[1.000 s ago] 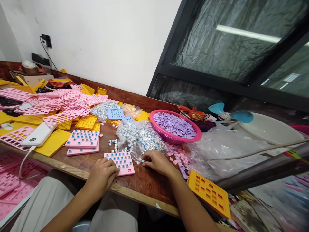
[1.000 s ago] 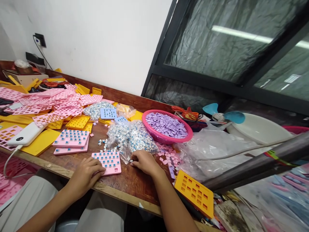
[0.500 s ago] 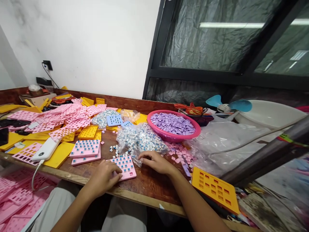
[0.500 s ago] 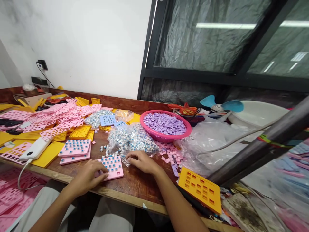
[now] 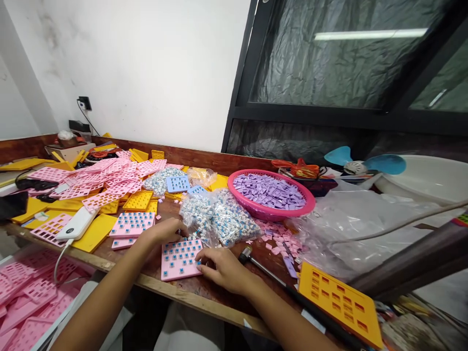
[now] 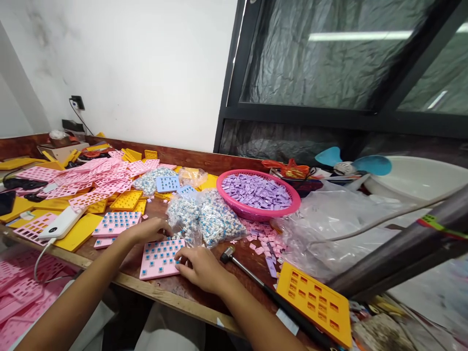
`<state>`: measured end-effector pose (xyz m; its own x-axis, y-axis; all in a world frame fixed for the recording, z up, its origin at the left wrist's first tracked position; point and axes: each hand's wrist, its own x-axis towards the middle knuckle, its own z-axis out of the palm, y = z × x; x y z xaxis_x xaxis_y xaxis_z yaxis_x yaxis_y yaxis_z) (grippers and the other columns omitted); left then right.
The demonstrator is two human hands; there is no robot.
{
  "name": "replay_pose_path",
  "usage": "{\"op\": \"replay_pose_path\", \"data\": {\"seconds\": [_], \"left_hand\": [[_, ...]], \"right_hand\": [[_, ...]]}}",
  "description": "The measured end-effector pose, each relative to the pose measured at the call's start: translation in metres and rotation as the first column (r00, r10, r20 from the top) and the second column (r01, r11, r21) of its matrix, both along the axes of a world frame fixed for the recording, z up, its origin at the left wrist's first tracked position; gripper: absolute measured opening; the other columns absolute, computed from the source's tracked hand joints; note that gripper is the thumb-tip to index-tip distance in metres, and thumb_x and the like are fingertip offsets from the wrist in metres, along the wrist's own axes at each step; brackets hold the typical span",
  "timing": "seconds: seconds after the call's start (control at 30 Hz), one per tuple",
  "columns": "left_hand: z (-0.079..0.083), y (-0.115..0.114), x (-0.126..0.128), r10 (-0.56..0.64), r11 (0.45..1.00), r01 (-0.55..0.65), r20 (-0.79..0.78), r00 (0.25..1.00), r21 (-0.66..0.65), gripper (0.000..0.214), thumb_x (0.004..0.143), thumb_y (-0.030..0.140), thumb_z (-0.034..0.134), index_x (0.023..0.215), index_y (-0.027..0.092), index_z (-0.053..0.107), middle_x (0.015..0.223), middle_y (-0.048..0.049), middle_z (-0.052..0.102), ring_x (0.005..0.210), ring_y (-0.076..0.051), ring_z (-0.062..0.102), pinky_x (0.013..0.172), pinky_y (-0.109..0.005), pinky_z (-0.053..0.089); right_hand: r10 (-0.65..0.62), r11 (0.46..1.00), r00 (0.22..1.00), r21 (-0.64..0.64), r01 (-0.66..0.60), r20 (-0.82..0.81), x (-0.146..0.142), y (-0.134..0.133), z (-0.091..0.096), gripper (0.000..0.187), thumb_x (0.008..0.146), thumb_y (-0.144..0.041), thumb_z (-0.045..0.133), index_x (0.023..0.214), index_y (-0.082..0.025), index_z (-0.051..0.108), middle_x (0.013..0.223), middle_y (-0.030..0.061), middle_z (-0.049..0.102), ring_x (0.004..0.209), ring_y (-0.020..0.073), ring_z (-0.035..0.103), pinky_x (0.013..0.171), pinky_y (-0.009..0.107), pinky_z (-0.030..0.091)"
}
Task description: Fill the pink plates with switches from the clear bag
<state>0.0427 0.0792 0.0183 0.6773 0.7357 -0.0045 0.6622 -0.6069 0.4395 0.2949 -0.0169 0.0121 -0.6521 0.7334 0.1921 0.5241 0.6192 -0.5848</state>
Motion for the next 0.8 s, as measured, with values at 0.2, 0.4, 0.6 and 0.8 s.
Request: {"op": "replay_pose_path", "data": {"seconds": [0.2,0.4,0.6,0.8], "left_hand": [[0.000,0.003,0.002,-0.016,1.000,0.016,-0.005,1.000,-0.007,0.035,0.074,0.008,0.067,0.099,0.029,0.080,0.095,-0.0009,0.079,0.086,-0.021,0.071,0.078,-0.025,0.048],[-0.005,0.004,0.008,-0.013,1.000,0.013,0.011,1.000,-0.025,0.028,0.076,0.012,0.069,0.097,0.027,0.080,0.092,-0.0007,0.079,0.079,-0.020,0.071,0.074,-0.025,0.048],[-0.002,0.000,0.008,0.052,0.999,-0.052,0.039,0.998,0.006,0.013,0.080,0.019,0.069,0.088,0.024,0.078,0.088,-0.0038,0.078,0.081,-0.021,0.069,0.071,-0.025,0.046],[0.012,-0.043,0.004,0.102,0.987,-0.123,0.185,0.977,0.103,0.021,0.092,0.025,0.058,0.107,0.022,0.073,0.099,-0.0048,0.075,0.089,-0.020,0.067,0.078,-0.026,0.046]], "right_hand": [[0.027,0.999,1.000,0.043,-0.027,0.012,-0.003,0.003,-0.007,0.011,0.092,-0.026,0.069,0.099,-0.024,0.077,0.104,0.0054,0.069,0.095,0.0197,0.064,0.085,0.029,0.047],[0.038,0.998,0.996,0.042,-0.041,0.077,0.004,0.005,-0.003,0.009,0.090,-0.025,0.071,0.096,-0.022,0.077,0.096,0.0042,0.073,0.092,0.0196,0.066,0.084,0.028,0.047],[0.027,0.998,0.993,0.045,-0.033,0.115,0.006,0.004,0.002,0.009,0.091,-0.026,0.069,0.091,-0.022,0.077,0.094,0.0046,0.074,0.090,0.0200,0.066,0.081,0.028,0.046],[0.032,0.999,0.998,-0.019,-0.031,0.052,0.003,0.005,-0.003,0.007,0.090,-0.026,0.071,0.089,-0.022,0.078,0.091,0.0031,0.077,0.087,0.0195,0.068,0.082,0.029,0.047]]}}
